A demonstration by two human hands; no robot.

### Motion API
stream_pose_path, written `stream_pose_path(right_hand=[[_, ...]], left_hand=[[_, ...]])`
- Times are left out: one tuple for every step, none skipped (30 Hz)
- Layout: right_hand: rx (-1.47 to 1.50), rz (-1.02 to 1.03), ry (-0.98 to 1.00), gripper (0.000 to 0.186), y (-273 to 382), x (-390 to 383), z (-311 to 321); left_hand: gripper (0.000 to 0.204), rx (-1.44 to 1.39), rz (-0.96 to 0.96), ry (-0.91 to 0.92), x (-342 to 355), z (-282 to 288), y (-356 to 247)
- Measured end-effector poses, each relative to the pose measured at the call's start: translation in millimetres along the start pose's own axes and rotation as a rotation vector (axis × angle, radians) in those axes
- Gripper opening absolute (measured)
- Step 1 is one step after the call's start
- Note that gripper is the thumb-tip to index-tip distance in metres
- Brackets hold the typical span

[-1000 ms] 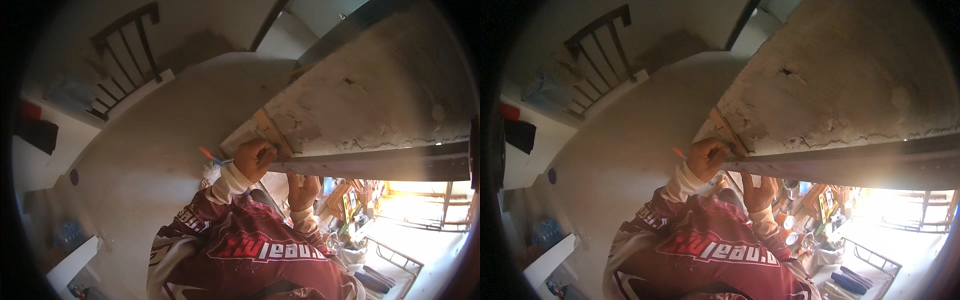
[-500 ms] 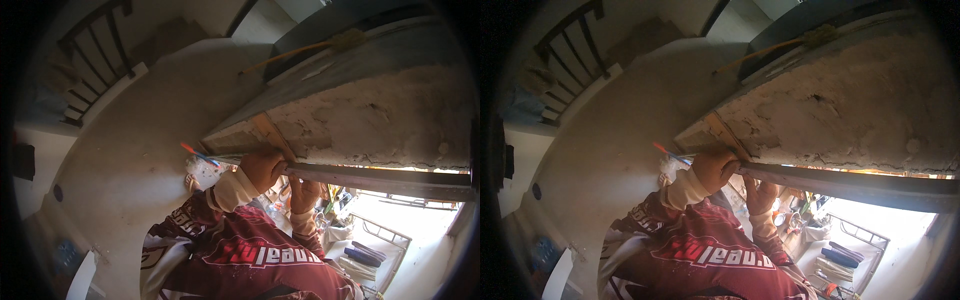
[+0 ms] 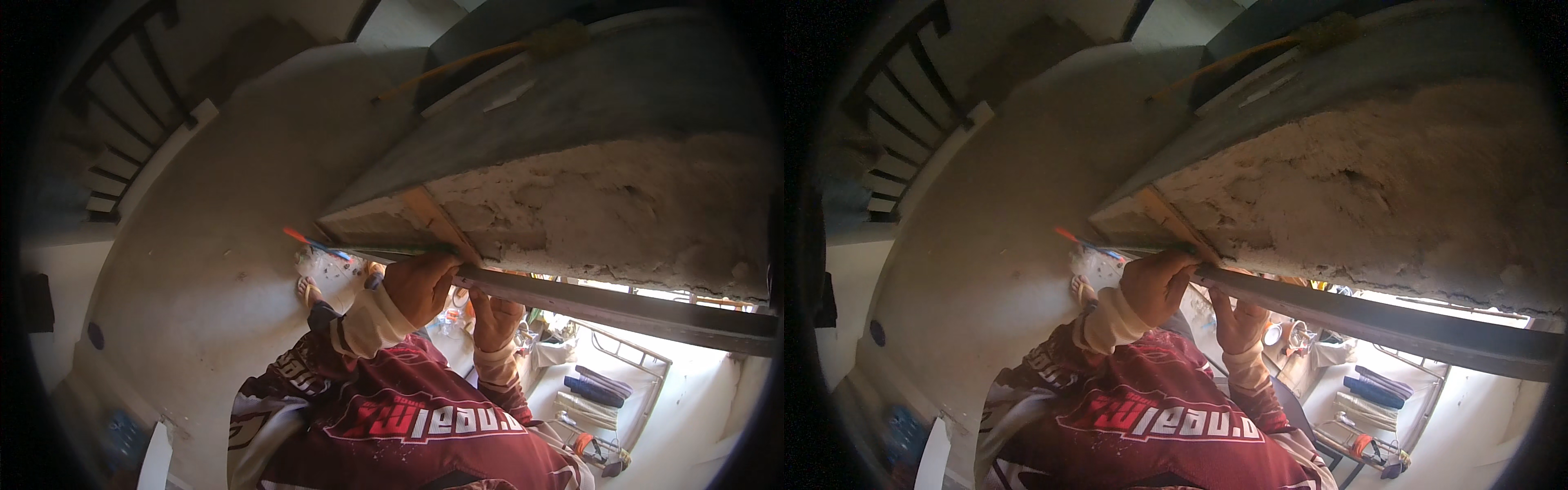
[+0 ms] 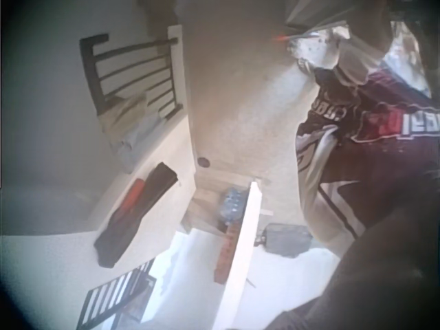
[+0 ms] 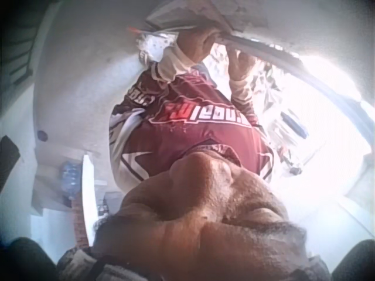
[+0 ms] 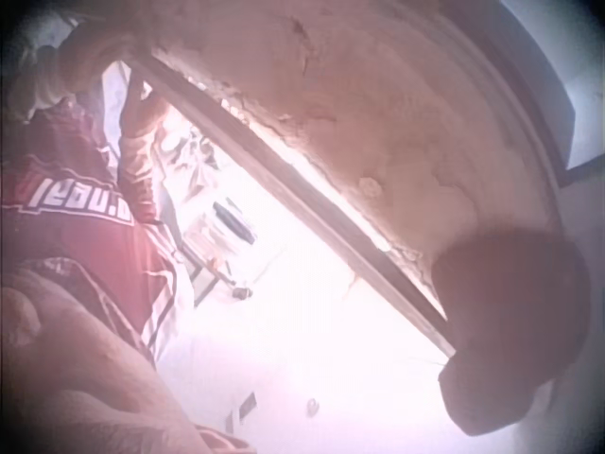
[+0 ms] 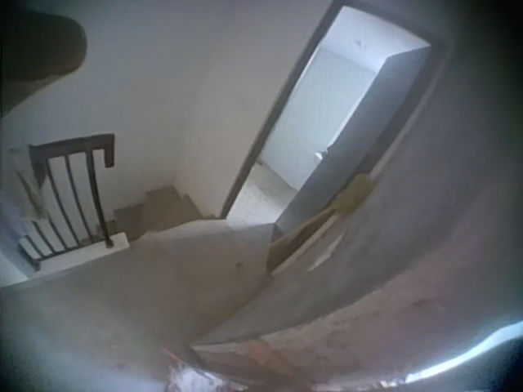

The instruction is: The person applies mortar to a wall using a trowel and places terracotta tiles. They use a string line to align the tiles and tap them into place with a rubber mallet. The person also mixes mortar in a bucket on the floor.

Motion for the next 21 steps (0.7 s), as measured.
stream_pose_path(right_hand=[[0.009,-0.02,-0.012,0.029,-2,0,1],[0.019,-0.042,-0.025,0.029,-4,-1,1],[0.042,-0.038,-0.015,0.029,6,-2,2],[0.057,-0.057,-0.01,0.029,5,-2,0],[0.072,-0.077,-0.007,0.028,4,-3,-1],[0.088,-0.098,-0.005,0.028,2,-3,-2],[0.078,-0.117,-0.01,0.026,-2,-4,-1],[0.069,-0.136,-0.016,0.025,-7,-5,0],[0.059,-0.156,-0.022,0.024,-11,-7,1],[0.056,-0.132,-0.002,0.026,-13,-8,2],[0.053,-0.108,0.018,0.028,-16,-9,3],[0.049,-0.084,0.039,0.029,-18,-10,4],[0.047,-0.065,0.053,0.031,-20,-10,4],[-0.038,-0.027,0.027,0.03,-15,-10,3],[-0.041,-0.006,0.017,0.03,-13,-9,2],[-0.044,0.015,0.007,0.03,-12,-9,1],[-0.047,0.038,-0.002,0.03,-11,-9,0],[0.059,-0.031,0.006,0.03,-11,-10,-2],[0.166,-0.098,0.015,0.03,-10,-12,-3],[0.274,-0.164,0.024,0.031,-10,-14,-4],[0.203,-0.139,0.023,0.03,-12,-14,-2]], left_hand=[[0.019,-0.004,0.004,0.009,2,-1,1],[0.019,-0.003,0.005,0.024,2,-4,3],[0.019,0.024,-0.002,0.014,5,2,-7],[0.018,0.036,-0.007,0.009,5,4,-7],[0.018,0.037,-0.012,0.01,5,6,-8],[0.018,0.037,-0.018,0.013,6,9,-10],[0.018,0.032,-0.021,0.026,7,9,-10],[0.017,0.021,-0.019,0.031,8,9,-9],[0.017,0.01,-0.018,0.036,8,9,-9],[0.016,0.005,-0.016,0.032,9,9,-10],[0.016,-0.001,0.001,0.021,7,8,-9],[0.015,-0.007,0.018,0.01,6,7,-8],[0.015,-0.015,0.036,0.006,4,6,-6],[0.015,-0.01,0.065,0.044,3,6,-5],[0.016,-0.005,0.094,0.081,2,9,-5],[0.017,0.001,0.123,0.119,2,12,-4],[0.018,0.015,0.11,0.143,2,15,-2],[0.019,0.03,0.097,0.166,2,19,0],[0.02,0.046,0.084,0.189,3,21,0],[0.022,0.064,0.058,0.188,6,23,-2],[0.023,0.083,0.031,0.188,11,25,-4]])
Point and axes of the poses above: each hand's wrist, its own x-axis towards the middle knuckle, its own z-axis out of the back of the hand, y = z × x, the point moved 2 cm from there along x, towards the middle knuckle, and after that the axes turned 10 degrees about -z, right-handed, at the moved point
